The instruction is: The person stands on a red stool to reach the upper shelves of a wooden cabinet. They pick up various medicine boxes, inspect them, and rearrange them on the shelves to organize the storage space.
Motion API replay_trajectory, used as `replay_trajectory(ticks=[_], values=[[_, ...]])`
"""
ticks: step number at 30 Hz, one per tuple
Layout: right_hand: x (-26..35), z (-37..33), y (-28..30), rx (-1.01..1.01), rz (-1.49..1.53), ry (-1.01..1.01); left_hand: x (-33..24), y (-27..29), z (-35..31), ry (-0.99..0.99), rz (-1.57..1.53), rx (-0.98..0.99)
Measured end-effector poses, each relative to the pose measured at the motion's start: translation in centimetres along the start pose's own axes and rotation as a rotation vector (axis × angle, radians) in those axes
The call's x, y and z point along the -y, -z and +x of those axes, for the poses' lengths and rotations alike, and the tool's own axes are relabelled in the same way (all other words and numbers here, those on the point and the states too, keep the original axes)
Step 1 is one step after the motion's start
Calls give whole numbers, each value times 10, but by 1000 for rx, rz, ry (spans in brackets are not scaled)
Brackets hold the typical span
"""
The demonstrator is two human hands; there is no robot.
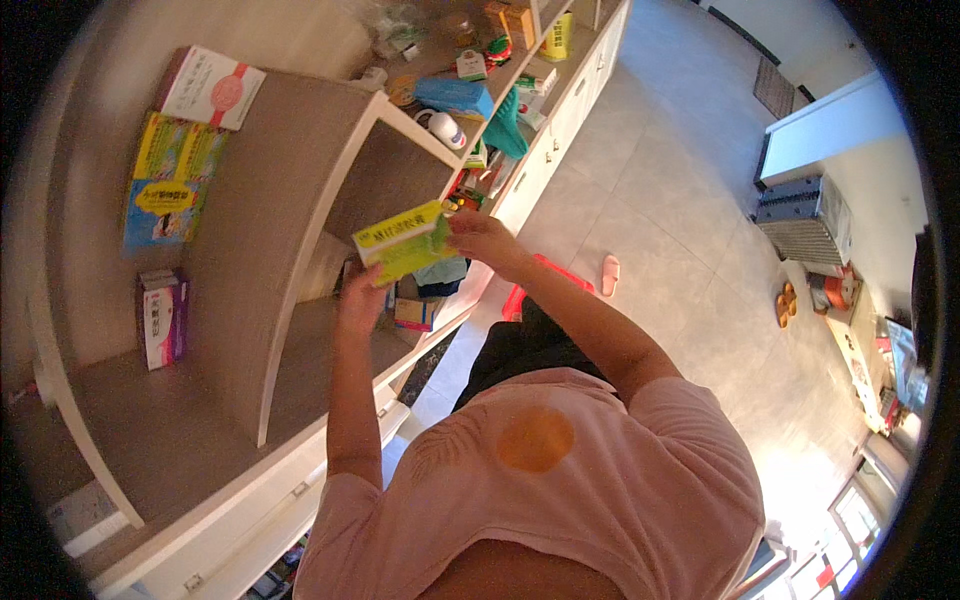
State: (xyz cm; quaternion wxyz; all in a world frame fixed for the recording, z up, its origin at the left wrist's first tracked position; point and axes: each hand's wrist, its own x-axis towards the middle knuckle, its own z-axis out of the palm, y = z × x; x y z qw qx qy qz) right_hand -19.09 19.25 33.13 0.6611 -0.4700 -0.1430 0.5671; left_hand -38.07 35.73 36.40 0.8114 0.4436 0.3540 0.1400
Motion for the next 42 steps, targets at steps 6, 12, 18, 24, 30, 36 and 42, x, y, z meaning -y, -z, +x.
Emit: replay_trajectory(ticks=[6, 12, 18, 24, 30, 36, 42], values=[[21, -74, 11, 71, 129, -34, 6, -70, -75, -116, -2, 71], [97, -122, -17, 167, 77, 35, -53, -114, -127, -133, -185, 99], [119, -131, -40, 174, -80, 54, -85, -122, -156, -304, -174, 62], [123, -120, -64, 309, -159, 110, -109, -123, -181, -263, -64, -37], [133, -103, -81, 242, -15, 29, -119, -100, -191, -299, -236, -230], [134, -79, -123, 254, -88, 119, -114, -84, -186, -476, -336, -339], [130, -62, -165, 354, -275, 253, -113, -76, -195, -663, -179, -414]])
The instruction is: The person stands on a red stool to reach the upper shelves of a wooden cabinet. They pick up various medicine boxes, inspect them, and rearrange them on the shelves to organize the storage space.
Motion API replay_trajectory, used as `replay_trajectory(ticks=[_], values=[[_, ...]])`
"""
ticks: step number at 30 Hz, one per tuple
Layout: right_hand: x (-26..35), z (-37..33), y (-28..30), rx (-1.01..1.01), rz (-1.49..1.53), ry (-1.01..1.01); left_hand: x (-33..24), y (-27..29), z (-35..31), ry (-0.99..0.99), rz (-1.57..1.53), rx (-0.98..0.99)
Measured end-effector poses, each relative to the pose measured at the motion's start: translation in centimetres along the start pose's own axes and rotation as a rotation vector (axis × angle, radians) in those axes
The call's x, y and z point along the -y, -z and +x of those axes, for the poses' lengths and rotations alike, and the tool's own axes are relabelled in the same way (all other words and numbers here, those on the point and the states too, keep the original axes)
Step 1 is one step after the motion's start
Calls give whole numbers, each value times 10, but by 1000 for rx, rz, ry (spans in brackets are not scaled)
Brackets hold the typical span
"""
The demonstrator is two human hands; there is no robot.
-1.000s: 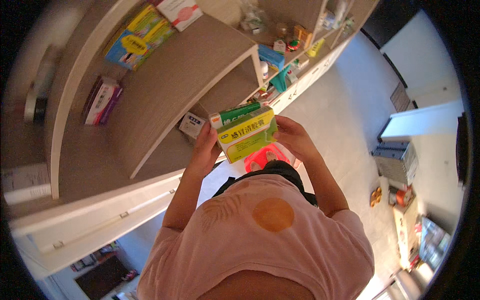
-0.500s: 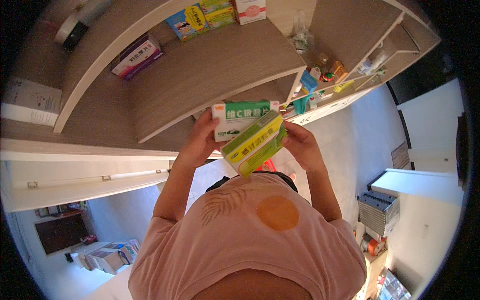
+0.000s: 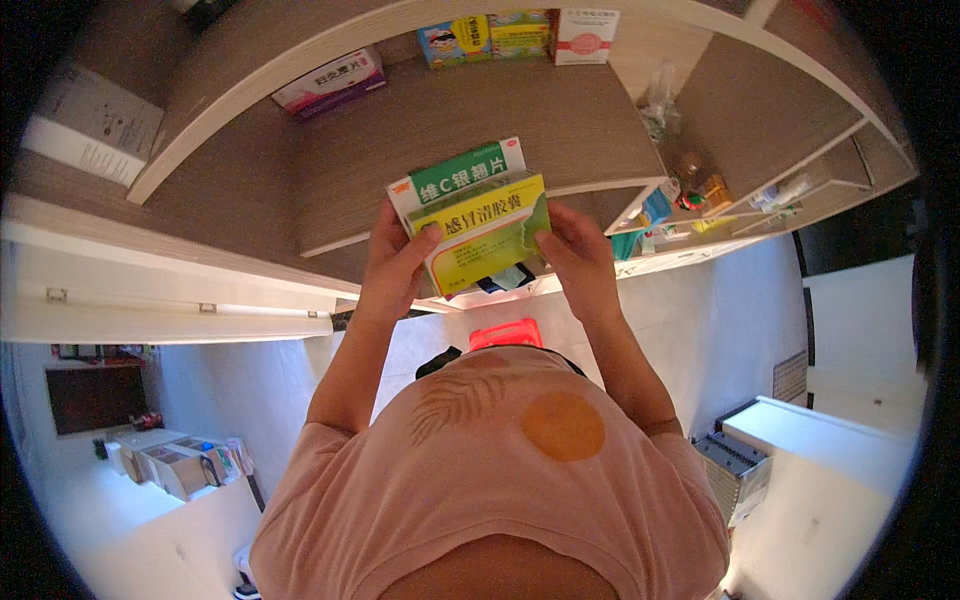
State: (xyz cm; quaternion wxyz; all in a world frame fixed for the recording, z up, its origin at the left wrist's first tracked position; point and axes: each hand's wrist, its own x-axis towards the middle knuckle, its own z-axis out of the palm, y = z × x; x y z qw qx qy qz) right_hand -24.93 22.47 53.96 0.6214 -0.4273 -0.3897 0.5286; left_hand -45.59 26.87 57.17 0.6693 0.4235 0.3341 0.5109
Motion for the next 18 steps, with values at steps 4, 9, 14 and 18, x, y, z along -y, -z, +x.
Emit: replay_trajectory(ticks=[4, 9, 14, 18], values=[[-3, 33, -29, 90, -240, 223, -24, 19, 8, -174, 22, -186], [-24, 82, -51, 251, -360, 311, -50, 57, 18, -457, 99, -287], [-26, 109, -76, 448, -273, 134, -57, 74, 6, -341, -13, -302], [-26, 122, -78, 690, -170, -41, -52, 82, -3, -398, -24, -280]])
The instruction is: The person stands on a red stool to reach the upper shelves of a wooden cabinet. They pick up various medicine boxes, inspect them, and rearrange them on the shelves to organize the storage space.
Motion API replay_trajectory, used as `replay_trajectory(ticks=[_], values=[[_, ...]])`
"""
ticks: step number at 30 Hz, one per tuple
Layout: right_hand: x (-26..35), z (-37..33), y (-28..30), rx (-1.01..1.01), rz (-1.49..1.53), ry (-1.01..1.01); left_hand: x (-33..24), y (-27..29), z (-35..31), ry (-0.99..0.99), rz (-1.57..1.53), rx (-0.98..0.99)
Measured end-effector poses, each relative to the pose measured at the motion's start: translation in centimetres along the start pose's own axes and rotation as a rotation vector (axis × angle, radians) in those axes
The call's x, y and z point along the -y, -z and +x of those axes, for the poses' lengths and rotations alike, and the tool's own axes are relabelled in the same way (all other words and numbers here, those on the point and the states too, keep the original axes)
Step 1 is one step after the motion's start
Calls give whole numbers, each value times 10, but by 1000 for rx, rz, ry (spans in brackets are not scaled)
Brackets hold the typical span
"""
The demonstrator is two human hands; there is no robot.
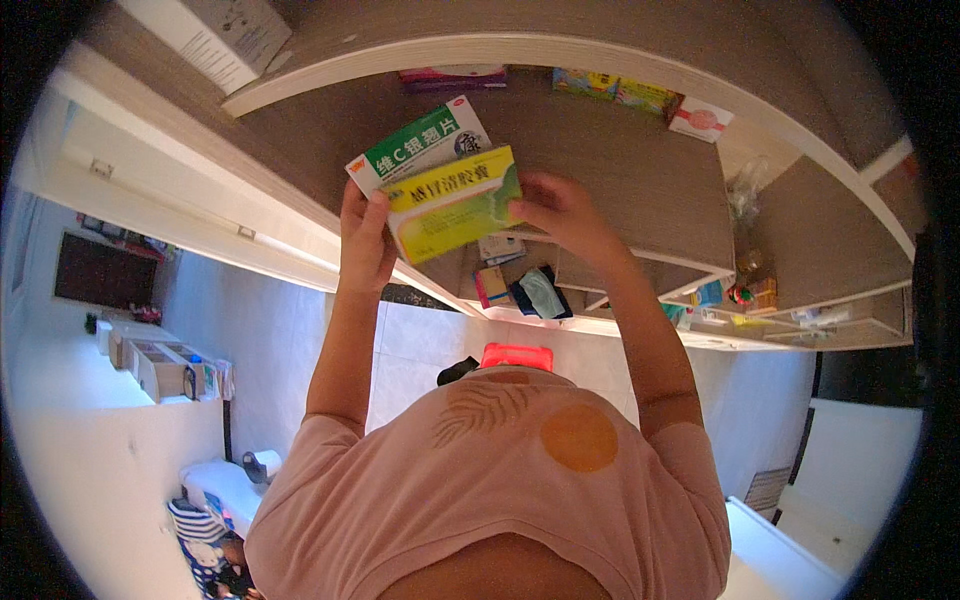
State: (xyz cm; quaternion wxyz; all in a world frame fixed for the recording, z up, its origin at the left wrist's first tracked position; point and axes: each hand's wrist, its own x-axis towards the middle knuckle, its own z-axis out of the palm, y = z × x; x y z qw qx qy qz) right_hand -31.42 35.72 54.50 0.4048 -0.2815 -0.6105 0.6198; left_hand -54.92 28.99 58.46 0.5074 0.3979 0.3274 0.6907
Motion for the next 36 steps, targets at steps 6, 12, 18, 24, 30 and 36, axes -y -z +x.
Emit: replay_trajectory(ticks=[6, 12, 18, 24, 30, 36], values=[[23, -13, 29, 140, -15, -188, -25, -15, 2, -15, -13, -101], [30, 1, 12, 141, -181, -175, -6, -5, -5, -72, 188, -116], [17, 30, 3, 146, -355, -167, -8, 0, -6, -166, 375, -7], [-33, 99, 6, 180, -432, 32, -11, 6, 5, -289, 632, -16], [23, 98, -30, 22, -616, -20, 18, 14, 32, -751, 1137, -235], [15, 96, -69, -68, -700, 277, 27, -13, 57, -629, 1135, -390]])
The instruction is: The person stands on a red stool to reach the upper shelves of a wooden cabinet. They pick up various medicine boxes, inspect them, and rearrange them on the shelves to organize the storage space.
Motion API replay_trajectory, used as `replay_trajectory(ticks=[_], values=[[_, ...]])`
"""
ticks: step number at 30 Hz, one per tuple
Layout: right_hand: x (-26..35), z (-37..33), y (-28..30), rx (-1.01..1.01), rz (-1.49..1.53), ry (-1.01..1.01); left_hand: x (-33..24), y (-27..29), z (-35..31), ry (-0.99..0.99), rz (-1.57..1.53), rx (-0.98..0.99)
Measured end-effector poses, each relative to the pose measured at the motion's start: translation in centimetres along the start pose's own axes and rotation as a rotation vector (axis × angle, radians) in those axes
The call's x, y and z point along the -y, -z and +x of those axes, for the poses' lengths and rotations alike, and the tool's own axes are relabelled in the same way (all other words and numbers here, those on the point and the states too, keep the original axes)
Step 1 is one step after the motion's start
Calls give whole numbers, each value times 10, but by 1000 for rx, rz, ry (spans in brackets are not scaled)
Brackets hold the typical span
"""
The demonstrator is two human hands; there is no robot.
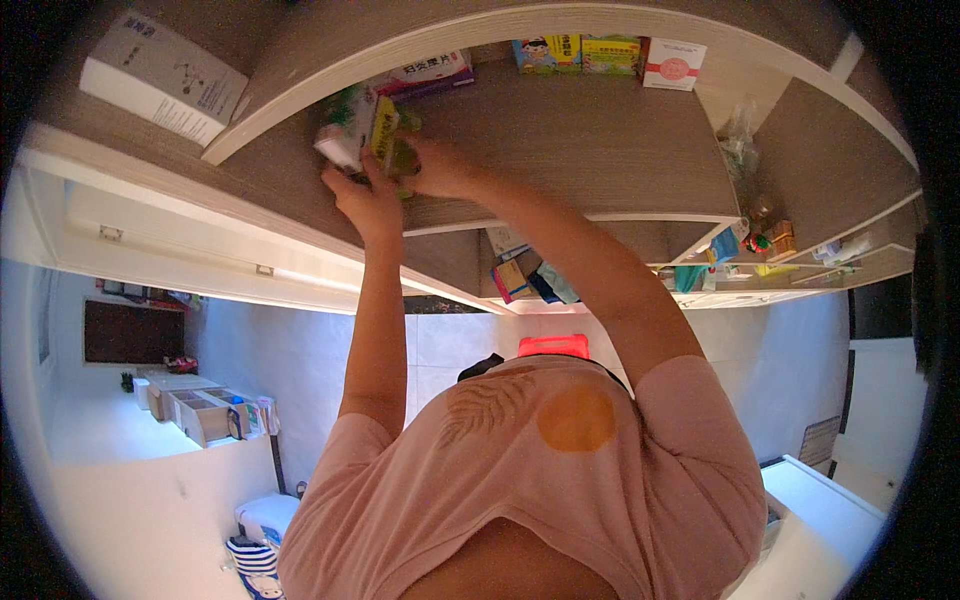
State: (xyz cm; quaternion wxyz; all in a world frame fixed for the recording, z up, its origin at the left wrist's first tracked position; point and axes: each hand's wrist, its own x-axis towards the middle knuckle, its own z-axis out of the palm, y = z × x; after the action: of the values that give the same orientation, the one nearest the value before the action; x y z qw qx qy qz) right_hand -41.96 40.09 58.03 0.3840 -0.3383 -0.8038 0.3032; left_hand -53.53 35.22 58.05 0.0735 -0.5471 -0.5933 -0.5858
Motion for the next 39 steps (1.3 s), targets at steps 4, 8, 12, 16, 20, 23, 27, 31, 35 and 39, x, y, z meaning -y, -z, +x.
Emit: replay_trajectory(ticks=[4, 8, 12, 16, 20, 23, 27, 31, 35, 39], values=[[4, -14, -14, -97, -66, 239, -4, 4, 1, 35, -3, 28], [-12, -5, -39, -54, -95, 28, -4, 6, 4, -63, 139, 91], [-13, -1, -47, -91, -178, -51, -11, 7, 10, 11, 206, 176], [-34, 21, -63, -97, -207, -86, -10, -4, 20, 47, 232, 179], [-16, 24, -50, -89, -229, -75, -2, -3, 23, 60, 352, 166], [-13, 22, -46, -117, -248, -54, 4, 8, 19, -102, 393, 209], [-15, 20, -52, -204, -165, -58, -8, 20, 7, 65, 360, 220], [-26, 34, -63, -130, -187, -77, 3, 24, 11, 137, 108, 324], [-44, 45, -74, -165, -212, -88, 21, 13, 11, 47, 128, 385], [-44, 48, -68, -167, -264, -49, 32, 6, 9, 40, -35, 389]])
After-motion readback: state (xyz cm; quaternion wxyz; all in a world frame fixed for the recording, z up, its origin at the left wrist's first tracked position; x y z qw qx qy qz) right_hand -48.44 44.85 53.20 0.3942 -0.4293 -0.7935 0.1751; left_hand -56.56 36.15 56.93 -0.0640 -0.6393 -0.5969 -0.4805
